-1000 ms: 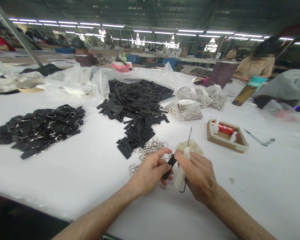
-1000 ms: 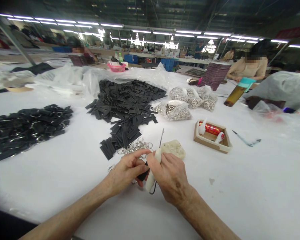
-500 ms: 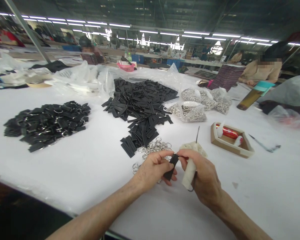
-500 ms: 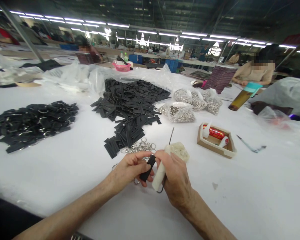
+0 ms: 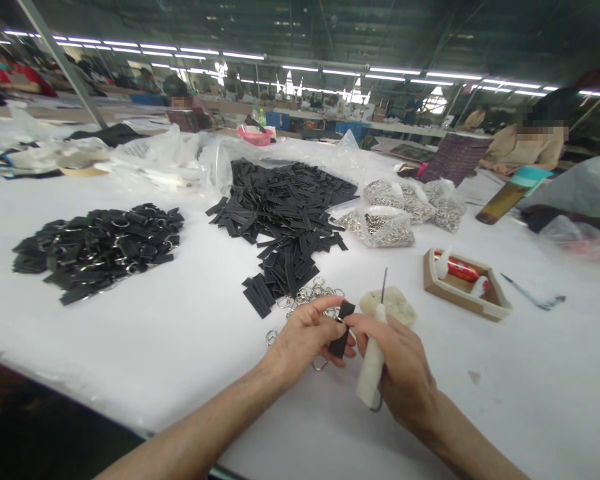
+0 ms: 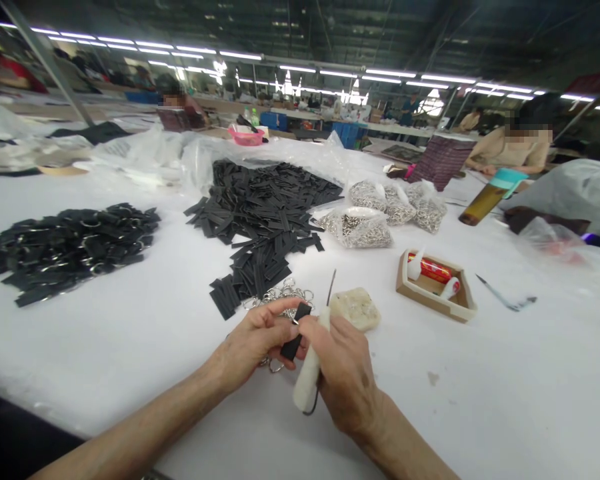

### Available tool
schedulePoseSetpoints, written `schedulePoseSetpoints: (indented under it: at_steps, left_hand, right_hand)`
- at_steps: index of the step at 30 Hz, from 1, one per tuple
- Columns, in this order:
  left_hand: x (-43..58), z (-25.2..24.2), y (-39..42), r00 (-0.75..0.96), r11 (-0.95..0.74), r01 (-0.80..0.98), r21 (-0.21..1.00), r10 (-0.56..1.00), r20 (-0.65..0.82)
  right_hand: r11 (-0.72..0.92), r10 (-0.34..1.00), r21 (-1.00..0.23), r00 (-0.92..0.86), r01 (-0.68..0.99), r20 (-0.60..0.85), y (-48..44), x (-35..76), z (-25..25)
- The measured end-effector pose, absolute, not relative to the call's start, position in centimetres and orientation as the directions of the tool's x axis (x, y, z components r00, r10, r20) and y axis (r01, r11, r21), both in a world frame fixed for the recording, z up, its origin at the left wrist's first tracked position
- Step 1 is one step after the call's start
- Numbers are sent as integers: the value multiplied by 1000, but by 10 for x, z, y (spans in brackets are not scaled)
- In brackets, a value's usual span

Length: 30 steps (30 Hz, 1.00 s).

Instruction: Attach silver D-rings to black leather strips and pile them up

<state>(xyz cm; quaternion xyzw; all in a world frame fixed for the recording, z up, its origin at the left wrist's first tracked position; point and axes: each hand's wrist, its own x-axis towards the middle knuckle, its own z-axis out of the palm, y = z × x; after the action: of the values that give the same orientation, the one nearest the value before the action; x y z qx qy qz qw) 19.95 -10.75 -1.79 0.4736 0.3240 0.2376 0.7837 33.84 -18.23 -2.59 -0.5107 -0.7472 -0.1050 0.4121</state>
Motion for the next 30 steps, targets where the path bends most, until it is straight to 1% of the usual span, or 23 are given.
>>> schedulePoseSetpoints:
  at_steps: [2,5,8,10,15,18,20,23,24,26,28,30]
  left_hand:
    - [199,-18,-107,660,454,-57,889,685,-308]
    - [198,-17,-107,676,467,-42,883,664,-319]
    - [199,-16,-107,700,444,-35,895,650,-295]
    - [199,-16,-109,702,417,-47,908,661,-267]
    - [201,-14,-112,725,356,-68,932,660,-199]
    - [200,-14,-112,760,368,-71,927,622,-189]
    - [200,-15,-111,767,402,-67,913,606,-211]
    - [200,-17,-109,743,452,-41,891,610,-276]
    - [201,-18,-108,730,465,-34,885,616,-296]
    - [201,-19,-108,696,489,-37,872,639,-329]
    - [202,-18,-108,644,515,-70,855,678,-355]
    - [202,-18,-108,584,547,-128,827,716,-383]
  right_hand:
    - [398,741,-472,28,787,671,-182,338,-29]
    - [268,800,-676,232,686,553,-181,337,-26]
    - [161,847,-809,342,565,407,-178,333,-19]
    - [133,860,-845,364,518,358,-176,331,-17]
    - [146,860,-847,357,511,364,-176,331,-18]
    - [107,870,-835,356,540,341,-177,334,-18]
    - [71,889,-830,343,553,304,-177,335,-17]
    - [44,926,-849,298,527,234,-178,333,-16]
    - [47,930,-845,285,532,231,-178,333,-16]
    - [79,918,-808,274,584,288,-179,333,-18]
    - [156,874,-724,247,672,418,-180,335,-20]
    - [287,821,-615,142,734,553,-182,337,-24]
